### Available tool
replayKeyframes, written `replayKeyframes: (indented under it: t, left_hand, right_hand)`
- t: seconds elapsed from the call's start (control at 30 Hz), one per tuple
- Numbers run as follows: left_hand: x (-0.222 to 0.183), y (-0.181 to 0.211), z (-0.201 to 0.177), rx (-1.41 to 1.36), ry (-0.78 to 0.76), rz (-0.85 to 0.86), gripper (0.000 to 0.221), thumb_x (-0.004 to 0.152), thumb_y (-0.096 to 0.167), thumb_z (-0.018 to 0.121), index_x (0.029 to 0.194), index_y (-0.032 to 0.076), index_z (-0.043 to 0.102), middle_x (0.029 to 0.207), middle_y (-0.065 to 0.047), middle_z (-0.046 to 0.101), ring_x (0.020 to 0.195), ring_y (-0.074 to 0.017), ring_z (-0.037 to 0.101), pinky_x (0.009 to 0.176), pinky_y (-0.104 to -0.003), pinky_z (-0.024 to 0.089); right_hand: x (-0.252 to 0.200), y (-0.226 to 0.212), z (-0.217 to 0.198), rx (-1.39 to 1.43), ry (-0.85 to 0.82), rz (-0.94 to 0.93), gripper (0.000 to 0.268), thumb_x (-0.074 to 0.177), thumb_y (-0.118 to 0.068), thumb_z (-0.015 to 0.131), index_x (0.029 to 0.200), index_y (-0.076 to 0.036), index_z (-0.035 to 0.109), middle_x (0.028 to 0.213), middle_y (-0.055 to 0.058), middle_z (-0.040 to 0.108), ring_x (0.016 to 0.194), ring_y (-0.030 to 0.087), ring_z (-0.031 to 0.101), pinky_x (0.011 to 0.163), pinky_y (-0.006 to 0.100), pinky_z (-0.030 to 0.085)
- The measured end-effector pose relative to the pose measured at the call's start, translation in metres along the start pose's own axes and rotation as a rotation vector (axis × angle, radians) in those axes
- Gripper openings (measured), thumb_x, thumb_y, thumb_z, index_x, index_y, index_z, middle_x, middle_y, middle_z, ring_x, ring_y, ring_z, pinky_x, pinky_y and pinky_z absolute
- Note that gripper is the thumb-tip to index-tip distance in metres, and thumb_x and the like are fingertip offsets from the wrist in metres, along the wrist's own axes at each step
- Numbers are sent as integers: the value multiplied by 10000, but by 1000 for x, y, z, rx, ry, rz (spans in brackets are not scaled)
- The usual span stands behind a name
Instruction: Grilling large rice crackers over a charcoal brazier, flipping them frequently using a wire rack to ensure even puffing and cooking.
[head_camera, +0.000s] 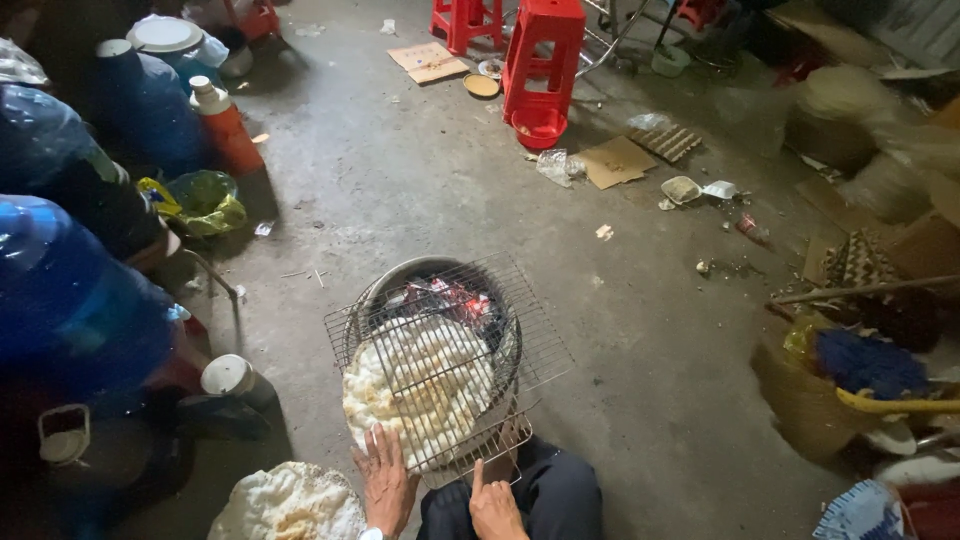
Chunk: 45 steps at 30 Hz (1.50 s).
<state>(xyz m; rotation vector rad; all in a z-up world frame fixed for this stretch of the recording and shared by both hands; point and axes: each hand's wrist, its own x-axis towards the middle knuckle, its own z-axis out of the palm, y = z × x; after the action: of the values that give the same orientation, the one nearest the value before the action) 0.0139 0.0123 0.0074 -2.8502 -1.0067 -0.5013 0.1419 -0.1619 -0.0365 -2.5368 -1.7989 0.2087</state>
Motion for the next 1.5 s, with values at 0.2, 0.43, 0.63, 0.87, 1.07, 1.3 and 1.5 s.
replayKeyframes:
  t: [0.2,0.43,0.63,0.87,1.07,1.3,1.5]
  left_hand:
    - [2,-1,6,-63,-18,-28,1046,529,289,701,1418,-10,238,1553,-292,70,1447,-465,17,1120,-631,-3]
    - [47,-10,-51,-149,29,214,841,591,63,588,1389,-16,332,1455,-280,297,1406,-442,189,1138,-663,-12]
    - [166,-16,-164,-213,-152,504,358,744,-1,654,1096,36,599,1182,-124,627,1121,-264,582,1046,-419,417]
    - [152,-35,-246,-1199,-78,-325,356,804,73,655,1150,-7,628,971,-110,700,757,-181,623,641,-283,503]
    - [27,-68,-24,-1345,140,-711,426,774,94,565,1197,49,544,1144,-160,590,940,-288,599,776,-342,497]
    - [3,0,81,-2501,459,-1393,306,943,267,591,1157,48,574,1111,-37,629,1008,-146,598,934,-260,476]
    - [-6,44,84,-2565,472,-1440,160,898,142,636,1035,61,644,968,5,672,842,-85,628,740,-227,510]
  right_hand:
    - [-1,-1,-7,36,-5,27,662,816,0,459,1390,222,217,679,182,582,584,283,492,770,393,404]
    - [12,27,-195,24,211,-79,588,786,-168,642,1279,105,476,661,148,615,522,279,557,547,357,449]
    - [103,82,-384,457,578,-291,534,714,47,512,1248,40,530,752,105,642,577,235,549,546,347,460]
    - [214,123,-462,362,417,-296,175,871,-1,513,703,-39,479,553,60,553,395,197,443,379,334,380]
    - [229,101,-475,258,215,-15,167,837,52,387,813,-41,523,641,63,592,431,172,473,415,310,450]
    - [112,43,-413,-14,427,-140,430,903,-104,480,1274,113,487,738,176,634,550,263,590,599,379,522]
    - [14,27,-196,-71,400,-116,560,822,-132,534,1301,143,439,697,119,589,566,244,537,592,346,447]
